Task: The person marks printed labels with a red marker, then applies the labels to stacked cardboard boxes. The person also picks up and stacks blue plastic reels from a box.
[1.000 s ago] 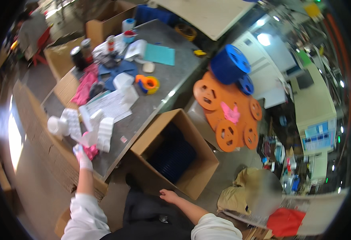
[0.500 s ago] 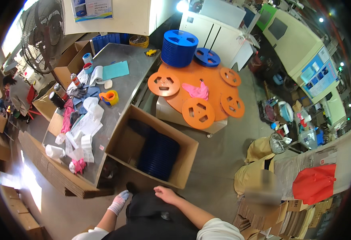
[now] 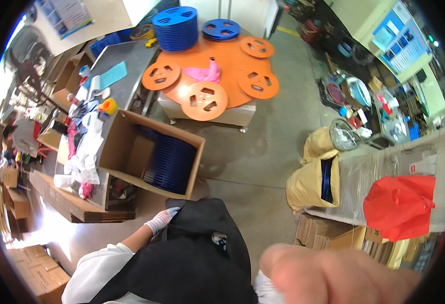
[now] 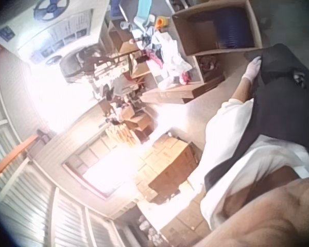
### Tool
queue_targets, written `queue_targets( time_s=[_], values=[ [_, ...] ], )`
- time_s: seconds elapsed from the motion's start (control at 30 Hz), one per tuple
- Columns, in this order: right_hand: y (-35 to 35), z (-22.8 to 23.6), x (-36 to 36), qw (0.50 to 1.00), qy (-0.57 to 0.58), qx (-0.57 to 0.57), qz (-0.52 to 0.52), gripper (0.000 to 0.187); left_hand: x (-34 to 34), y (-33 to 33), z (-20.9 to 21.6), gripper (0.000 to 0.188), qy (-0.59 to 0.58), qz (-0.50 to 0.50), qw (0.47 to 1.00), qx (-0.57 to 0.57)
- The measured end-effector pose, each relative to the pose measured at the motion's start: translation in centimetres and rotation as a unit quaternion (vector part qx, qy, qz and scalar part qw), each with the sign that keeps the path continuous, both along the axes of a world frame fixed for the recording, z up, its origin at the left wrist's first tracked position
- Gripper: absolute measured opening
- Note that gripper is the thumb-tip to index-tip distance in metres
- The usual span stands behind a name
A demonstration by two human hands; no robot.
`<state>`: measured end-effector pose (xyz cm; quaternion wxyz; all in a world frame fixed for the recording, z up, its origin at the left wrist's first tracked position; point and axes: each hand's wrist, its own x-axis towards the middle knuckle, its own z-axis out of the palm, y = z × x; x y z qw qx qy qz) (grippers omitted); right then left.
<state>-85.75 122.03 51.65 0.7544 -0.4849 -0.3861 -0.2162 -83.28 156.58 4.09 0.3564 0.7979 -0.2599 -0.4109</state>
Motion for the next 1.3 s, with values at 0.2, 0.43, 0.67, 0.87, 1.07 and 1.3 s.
queue_targets(
  time_s=[0.2, 0.43, 0.67, 0.87, 1.07, 1.3],
  values=[
    [1.3, -2.1, 8.2, 0.976, -0.038, 0.022, 0.214, 0.022, 4.5, -6.5, 3.3, 0.045, 0.133, 0.136, 0.982, 0.014],
    [6.7, -4.5, 20.1, 0.89, -0.021, 0.036, 0.454, 0.019, 11.0, -3.2, -18.1, 0.038, 0.031, 0.191, 0.977, 0.091],
    [2.9, -10.2, 36.0, 0.757, 0.138, -0.192, 0.609, 0.024, 19.9, -8.3, -4.4, 0.033, -0.036, 0.217, 0.959, 0.177],
    [-6.5, -26.9, 57.4, 0.711, 0.565, -0.304, 0.289, 0.035, 18.9, -8.3, -3.7, 0.036, 0.059, 0.546, 0.825, 0.132],
    [-5.1, -38.5, 86.0, 0.824, 0.444, -0.351, 0.011, 0.045, 16.4, -12.6, -0.2, 0.043, 0.214, 0.692, 0.682, 0.101],
    [3.9, -39.8, 109.5, 0.721, 0.216, -0.619, -0.224, 0.085, 18.1, -20.4, 3.7, 0.047, 0.284, 0.726, 0.618, 0.101]
  ],
)
